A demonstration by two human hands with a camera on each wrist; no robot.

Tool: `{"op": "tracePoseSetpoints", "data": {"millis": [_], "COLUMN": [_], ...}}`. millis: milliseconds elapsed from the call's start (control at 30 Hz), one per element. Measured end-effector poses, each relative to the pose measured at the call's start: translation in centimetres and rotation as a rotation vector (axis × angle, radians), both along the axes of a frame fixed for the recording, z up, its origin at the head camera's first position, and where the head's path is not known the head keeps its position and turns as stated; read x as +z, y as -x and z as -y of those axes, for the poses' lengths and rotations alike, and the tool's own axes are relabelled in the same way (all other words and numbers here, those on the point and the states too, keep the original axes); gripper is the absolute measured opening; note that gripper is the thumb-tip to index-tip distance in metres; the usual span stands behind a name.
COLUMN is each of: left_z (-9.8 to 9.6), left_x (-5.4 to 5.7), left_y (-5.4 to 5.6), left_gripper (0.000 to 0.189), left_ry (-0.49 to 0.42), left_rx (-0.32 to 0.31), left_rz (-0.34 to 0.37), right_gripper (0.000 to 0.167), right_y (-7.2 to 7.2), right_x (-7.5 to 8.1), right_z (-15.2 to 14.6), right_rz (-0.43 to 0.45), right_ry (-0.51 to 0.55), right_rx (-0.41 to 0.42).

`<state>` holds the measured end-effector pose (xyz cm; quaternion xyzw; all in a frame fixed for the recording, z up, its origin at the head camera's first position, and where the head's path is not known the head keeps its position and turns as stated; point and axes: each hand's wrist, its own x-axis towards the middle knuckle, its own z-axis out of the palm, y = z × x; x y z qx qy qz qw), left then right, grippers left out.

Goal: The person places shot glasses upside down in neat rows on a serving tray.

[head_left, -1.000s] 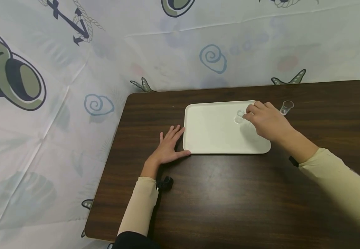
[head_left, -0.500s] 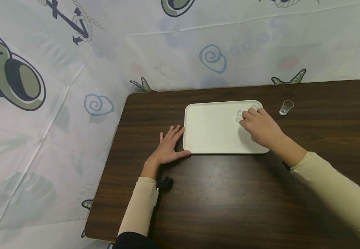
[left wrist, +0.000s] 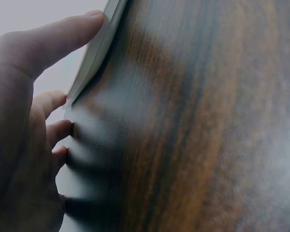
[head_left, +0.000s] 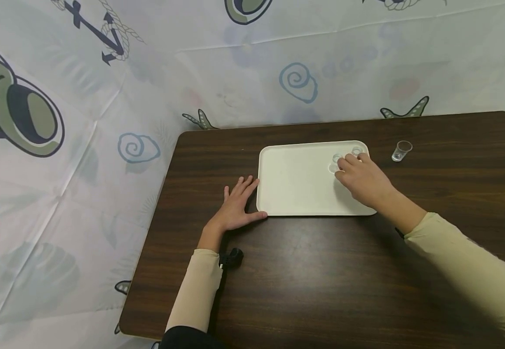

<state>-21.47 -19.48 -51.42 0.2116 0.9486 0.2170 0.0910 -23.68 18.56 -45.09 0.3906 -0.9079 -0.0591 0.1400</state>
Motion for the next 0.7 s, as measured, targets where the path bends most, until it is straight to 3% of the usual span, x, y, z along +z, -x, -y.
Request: {"op": "tracePoseSetpoints", "data": {"millis": [400, 700], "left_z": [-0.04, -0.08], "left_x": [0.00, 0.07], "left_y": [0.04, 0.04], "left_gripper": [0.098, 0.098], "left_ry": [0.008, 0.010], "left_rx": [-0.002, -0.003], "left_rz": [0.005, 0.002], "right_gripper": [0.010, 0.021], "right_y": [-0.08, -0.16], "right_x": [-0.23, -0.16], "right_z": [0.25, 0.09], "right_rz": [0.012, 0.006], "right_ry": [0.007, 0.012], "right_rx": [-0.009, 0.007]}}
